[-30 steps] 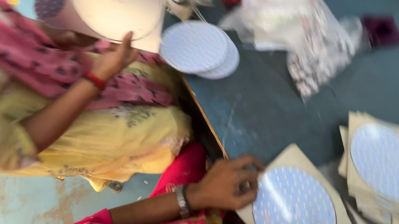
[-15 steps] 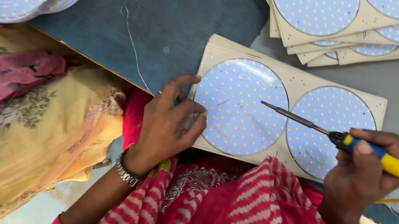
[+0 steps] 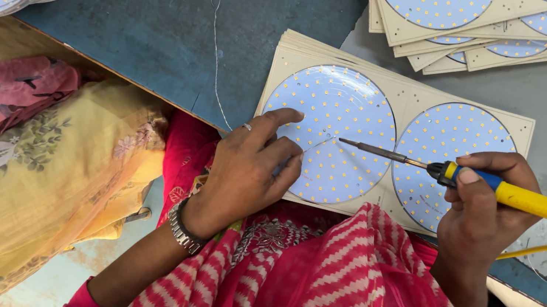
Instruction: The person sits on the floor and uses a soldering iron to attach wires to circular LED modules on a board. They repeatedly solder connections, move finished boards aside, and bring new boards into position.
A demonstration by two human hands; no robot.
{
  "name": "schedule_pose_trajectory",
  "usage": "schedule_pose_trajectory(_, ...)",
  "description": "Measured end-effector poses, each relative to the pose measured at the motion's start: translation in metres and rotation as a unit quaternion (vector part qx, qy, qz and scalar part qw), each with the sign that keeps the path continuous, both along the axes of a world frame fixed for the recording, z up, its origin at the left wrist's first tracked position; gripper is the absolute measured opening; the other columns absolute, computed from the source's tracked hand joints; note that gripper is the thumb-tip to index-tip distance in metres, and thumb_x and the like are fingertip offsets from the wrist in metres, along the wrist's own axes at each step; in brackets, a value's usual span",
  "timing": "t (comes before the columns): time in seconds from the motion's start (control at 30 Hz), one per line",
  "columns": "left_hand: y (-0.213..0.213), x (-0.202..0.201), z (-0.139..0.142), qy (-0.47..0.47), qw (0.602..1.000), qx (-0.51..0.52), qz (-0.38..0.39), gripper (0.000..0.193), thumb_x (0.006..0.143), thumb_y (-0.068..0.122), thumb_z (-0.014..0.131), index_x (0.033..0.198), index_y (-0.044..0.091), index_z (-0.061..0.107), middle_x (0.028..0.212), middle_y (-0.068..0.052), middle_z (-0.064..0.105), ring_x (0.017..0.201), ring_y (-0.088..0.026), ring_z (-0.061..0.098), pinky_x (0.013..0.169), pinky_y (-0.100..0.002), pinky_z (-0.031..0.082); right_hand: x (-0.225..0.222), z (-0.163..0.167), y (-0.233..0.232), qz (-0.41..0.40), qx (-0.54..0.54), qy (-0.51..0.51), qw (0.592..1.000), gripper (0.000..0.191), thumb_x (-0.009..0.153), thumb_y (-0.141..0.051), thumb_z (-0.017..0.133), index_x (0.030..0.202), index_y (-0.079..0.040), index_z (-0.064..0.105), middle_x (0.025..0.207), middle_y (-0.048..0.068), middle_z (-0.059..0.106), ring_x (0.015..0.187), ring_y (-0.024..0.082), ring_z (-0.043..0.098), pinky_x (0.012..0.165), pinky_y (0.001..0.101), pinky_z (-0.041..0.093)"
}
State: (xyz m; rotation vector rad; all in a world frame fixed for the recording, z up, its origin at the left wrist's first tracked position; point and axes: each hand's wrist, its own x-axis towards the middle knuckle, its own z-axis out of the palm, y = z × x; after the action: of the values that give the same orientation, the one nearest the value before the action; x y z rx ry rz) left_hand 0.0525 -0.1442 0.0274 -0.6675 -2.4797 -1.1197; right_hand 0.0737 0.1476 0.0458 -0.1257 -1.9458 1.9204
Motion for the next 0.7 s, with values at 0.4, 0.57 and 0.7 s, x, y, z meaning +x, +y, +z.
schedule_pose_trajectory(0.4,0.0022,-0.0018,-0.0019,0.011,1.000,-0.018,-0.003,0.009,0.090,0.012,0.075,0.093,0.006,0.069,0.133,-0.009,0.063,0.083,-0.020,0.064,0.076,-0.039,0.052,-0.0024,-0.0024,-0.0034,0.008,0.044,-0.006,0.999,0.011,0.097,-0.008,0.066,0.100,0.001,0.061,0.088,0.006,0.064,0.065,0.006,0.054,0.059,0.0175,0.043)
schedule_pose_trajectory(0.57,0.0030,-0.0029,-0.0026,0.015,1.000,-0.022,-0.002,0.009,0.089,0.012,0.075,0.093,0.006,0.069,0.132,-0.009,0.063,0.084,-0.021,0.065,0.075,-0.039,0.052,-0.0009,-0.0037,-0.0021,0.013,0.073,-0.007,0.997,0.010,0.097,-0.007,0.066,0.100,0.002,0.061,0.091,0.006,0.065,0.068,0.007,0.056,0.062,0.0186,0.046)
schedule_pose_trajectory(0.7,0.0031,-0.0027,-0.0015,0.013,1.000,-0.025,-0.001,0.009,0.090,0.012,0.074,0.094,0.006,0.069,0.133,-0.009,0.062,0.086,-0.021,0.065,0.077,-0.039,0.052,0.0010,-0.0037,-0.0007,0.025,0.080,0.002,0.996,0.009,0.098,-0.005,0.067,0.101,0.003,0.062,0.089,0.007,0.064,0.070,0.008,0.057,0.065,0.0187,0.047)
